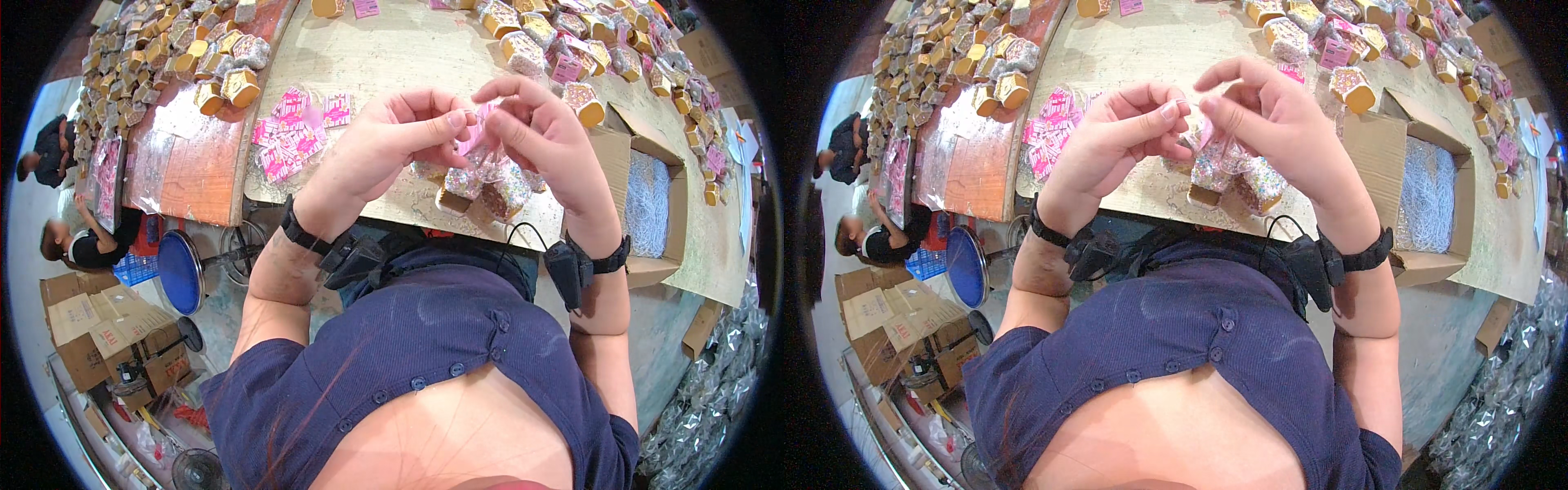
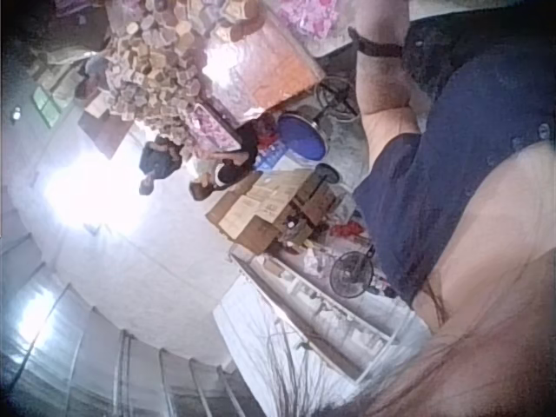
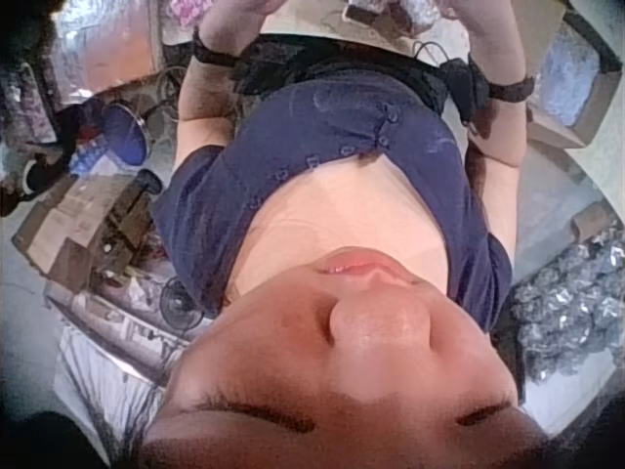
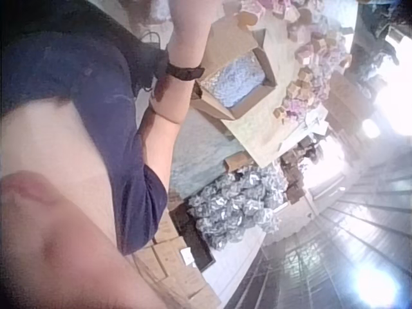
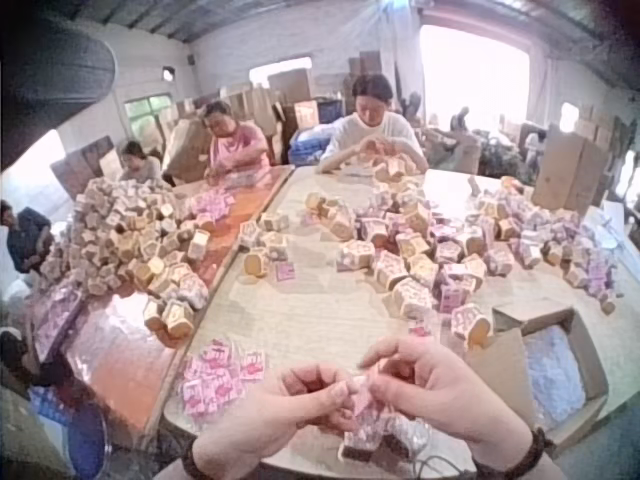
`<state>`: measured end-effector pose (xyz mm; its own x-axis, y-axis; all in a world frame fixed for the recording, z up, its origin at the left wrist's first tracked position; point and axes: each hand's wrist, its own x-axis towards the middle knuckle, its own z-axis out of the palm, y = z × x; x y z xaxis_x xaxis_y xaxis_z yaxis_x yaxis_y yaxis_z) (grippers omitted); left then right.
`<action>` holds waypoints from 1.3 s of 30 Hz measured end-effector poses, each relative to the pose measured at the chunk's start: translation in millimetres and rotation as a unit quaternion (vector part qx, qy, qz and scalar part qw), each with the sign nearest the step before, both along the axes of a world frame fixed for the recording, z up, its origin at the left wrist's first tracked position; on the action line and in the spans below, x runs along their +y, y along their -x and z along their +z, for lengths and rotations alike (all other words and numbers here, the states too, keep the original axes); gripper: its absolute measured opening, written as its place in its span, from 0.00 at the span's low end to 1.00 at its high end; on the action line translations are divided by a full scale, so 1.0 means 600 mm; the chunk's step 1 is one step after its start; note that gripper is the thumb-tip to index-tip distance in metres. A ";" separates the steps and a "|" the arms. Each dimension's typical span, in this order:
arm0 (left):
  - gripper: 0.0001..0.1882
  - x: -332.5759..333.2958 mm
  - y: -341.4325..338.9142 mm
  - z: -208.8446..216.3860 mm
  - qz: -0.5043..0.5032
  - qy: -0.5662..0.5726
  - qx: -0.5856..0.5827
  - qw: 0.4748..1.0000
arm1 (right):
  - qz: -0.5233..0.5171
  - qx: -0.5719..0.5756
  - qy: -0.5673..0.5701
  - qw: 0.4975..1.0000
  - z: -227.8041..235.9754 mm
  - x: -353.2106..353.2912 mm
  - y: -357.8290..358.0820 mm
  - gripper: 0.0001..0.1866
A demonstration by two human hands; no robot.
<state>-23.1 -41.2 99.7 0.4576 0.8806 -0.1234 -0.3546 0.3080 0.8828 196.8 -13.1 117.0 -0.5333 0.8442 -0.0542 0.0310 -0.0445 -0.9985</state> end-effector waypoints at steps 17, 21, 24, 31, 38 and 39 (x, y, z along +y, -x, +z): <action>0.06 -0.008 -0.017 0.019 -0.035 -0.095 0.098 0.990 | -0.024 -0.051 -0.330 0.942 -0.030 -0.008 -0.005 0.14; 0.12 -0.017 -0.029 0.018 0.110 -0.313 0.348 0.877 | -0.079 0.039 -0.148 0.985 -0.026 -0.010 -0.010 0.04; 0.17 -0.012 -0.027 0.032 0.112 -0.407 0.508 0.751 | -0.055 0.039 -0.111 0.992 -0.025 -0.014 -0.008 0.02; 0.19 0.012 -0.014 0.045 0.013 -0.407 0.528 0.745 | 0.010 -0.038 -0.176 0.984 -0.031 -0.023 -0.003 0.02; 0.22 0.026 0.001 0.034 -0.144 -0.279 0.371 0.874 | 0.045 -0.007 -0.092 0.995 -0.030 -0.034 -0.009 0.02; 0.22 0.025 0.000 0.031 -0.141 -0.281 0.351 0.882 | 0.045 -0.005 -0.077 0.996 -0.030 -0.035 -0.010 0.02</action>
<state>-23.0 -26.2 118.1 0.6527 0.7564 -0.0438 0.3602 -0.2589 0.8962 202.7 -33.8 99.0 -0.6065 0.7923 0.0668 0.0388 0.1134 -0.9928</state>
